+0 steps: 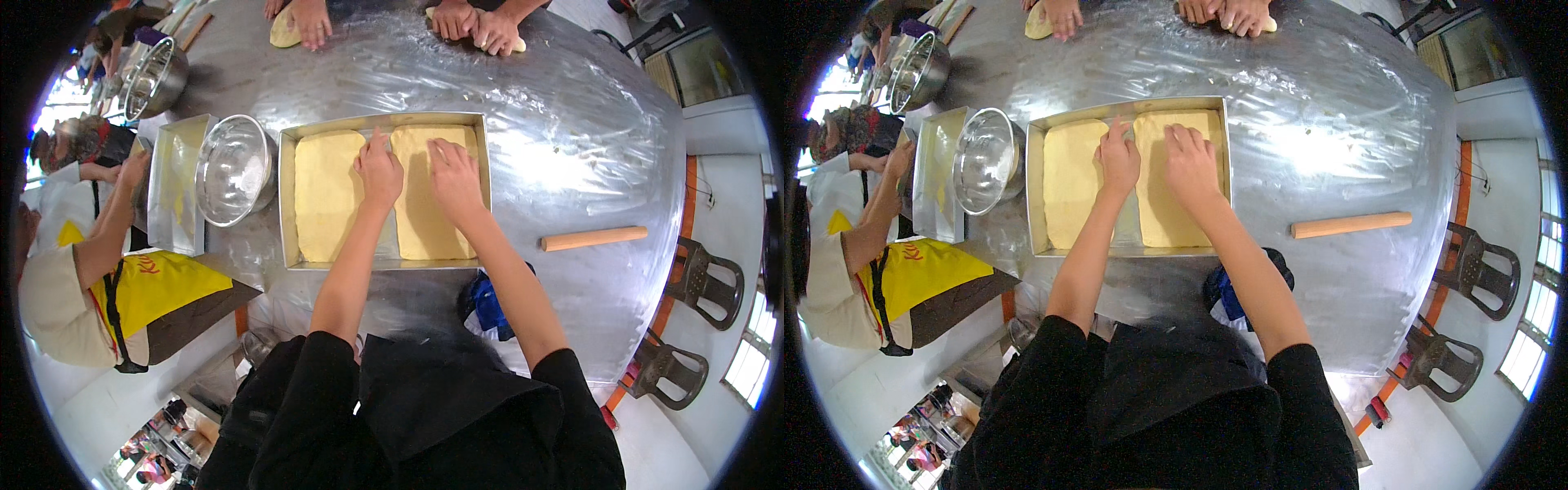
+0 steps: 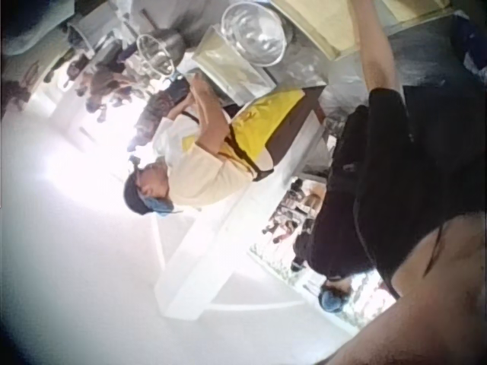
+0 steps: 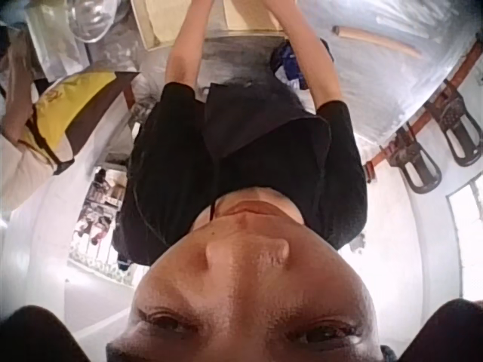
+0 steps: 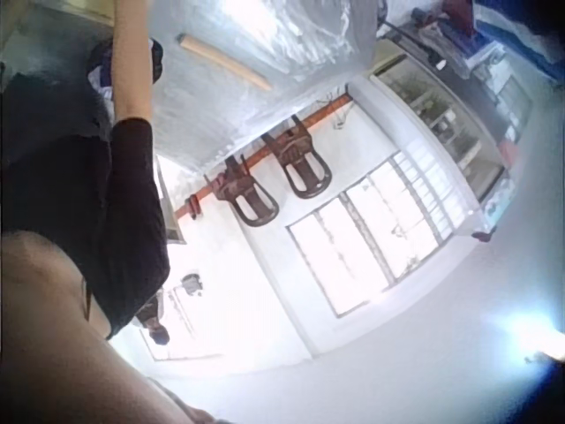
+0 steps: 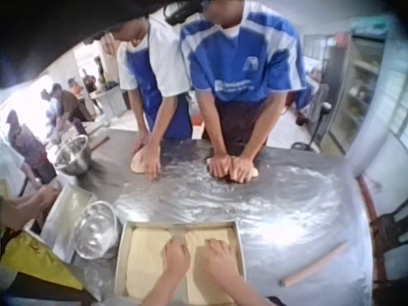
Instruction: The person flattens pieces of dough into rectangular baking trays by hand, pressing with their palms and stretching the dough to the corners of the trays.
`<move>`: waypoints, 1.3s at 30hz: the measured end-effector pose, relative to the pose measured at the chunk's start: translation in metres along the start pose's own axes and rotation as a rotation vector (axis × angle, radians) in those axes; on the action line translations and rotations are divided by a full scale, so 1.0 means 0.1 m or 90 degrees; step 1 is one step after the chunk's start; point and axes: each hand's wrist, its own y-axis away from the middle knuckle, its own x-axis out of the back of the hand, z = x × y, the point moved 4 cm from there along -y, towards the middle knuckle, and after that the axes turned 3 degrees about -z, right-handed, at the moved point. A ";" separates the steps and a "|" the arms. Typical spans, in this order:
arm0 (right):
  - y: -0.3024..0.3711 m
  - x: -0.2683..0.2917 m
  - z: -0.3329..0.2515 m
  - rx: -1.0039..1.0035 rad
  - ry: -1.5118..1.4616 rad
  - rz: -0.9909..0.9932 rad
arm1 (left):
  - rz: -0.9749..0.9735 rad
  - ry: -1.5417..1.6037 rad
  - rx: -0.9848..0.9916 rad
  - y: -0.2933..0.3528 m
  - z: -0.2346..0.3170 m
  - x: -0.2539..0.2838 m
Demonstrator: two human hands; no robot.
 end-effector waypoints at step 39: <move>-0.25 -0.53 -0.04 -0.034 0.123 -0.141 | -0.037 0.380 0.137 0.12 0.01 -0.05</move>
